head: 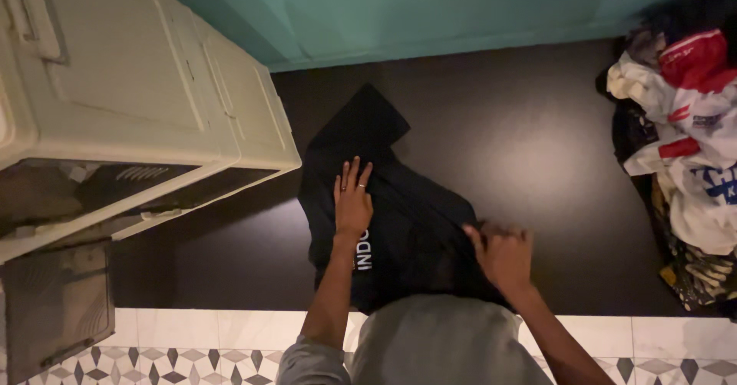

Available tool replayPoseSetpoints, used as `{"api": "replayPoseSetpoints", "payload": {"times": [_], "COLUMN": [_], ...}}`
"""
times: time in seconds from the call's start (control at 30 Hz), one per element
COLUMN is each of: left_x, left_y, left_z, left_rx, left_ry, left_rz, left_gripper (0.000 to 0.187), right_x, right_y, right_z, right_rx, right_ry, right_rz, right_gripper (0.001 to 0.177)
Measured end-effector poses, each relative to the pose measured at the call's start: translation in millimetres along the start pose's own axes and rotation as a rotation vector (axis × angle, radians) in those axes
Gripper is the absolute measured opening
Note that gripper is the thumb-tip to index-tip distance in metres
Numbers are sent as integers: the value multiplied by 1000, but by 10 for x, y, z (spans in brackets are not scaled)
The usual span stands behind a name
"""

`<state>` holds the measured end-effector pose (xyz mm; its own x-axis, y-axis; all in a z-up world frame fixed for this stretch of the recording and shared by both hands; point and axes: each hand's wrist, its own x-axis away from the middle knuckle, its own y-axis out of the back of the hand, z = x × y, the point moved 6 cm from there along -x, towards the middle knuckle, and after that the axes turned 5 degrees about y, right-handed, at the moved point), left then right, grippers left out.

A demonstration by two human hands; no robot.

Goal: The person folds a white patterned shirt and a black shirt on a dark table and then places each item inside a white storage cabinet.

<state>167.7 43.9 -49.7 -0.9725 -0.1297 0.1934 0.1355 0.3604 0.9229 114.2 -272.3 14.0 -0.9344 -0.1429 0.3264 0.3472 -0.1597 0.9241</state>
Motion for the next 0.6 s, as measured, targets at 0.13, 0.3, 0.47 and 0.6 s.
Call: {"api": "replayPoseSetpoints", "payload": {"times": [0.13,0.3,0.47,0.6], "left_x": [-15,11,-4,-6], "left_y": [-19,2,6,-15], "left_z": [-30,-19,10,6], "left_rx": [-13,42,-3,-37], "left_ry": [-14,24,-3,18], "left_rz": [-32,36,59,97], "left_gripper": [76,79,81,81], "right_x": [-221,-429,-545,-543], "right_y": [133,-514,-760,-384], "right_z": [24,-80,-289,-371], "right_rx": [-151,-291,-795,-803], "right_ry": [217,280,207,135], "right_rz": [-454,-301,-76,44], "right_gripper": [44,32,47,64]}}
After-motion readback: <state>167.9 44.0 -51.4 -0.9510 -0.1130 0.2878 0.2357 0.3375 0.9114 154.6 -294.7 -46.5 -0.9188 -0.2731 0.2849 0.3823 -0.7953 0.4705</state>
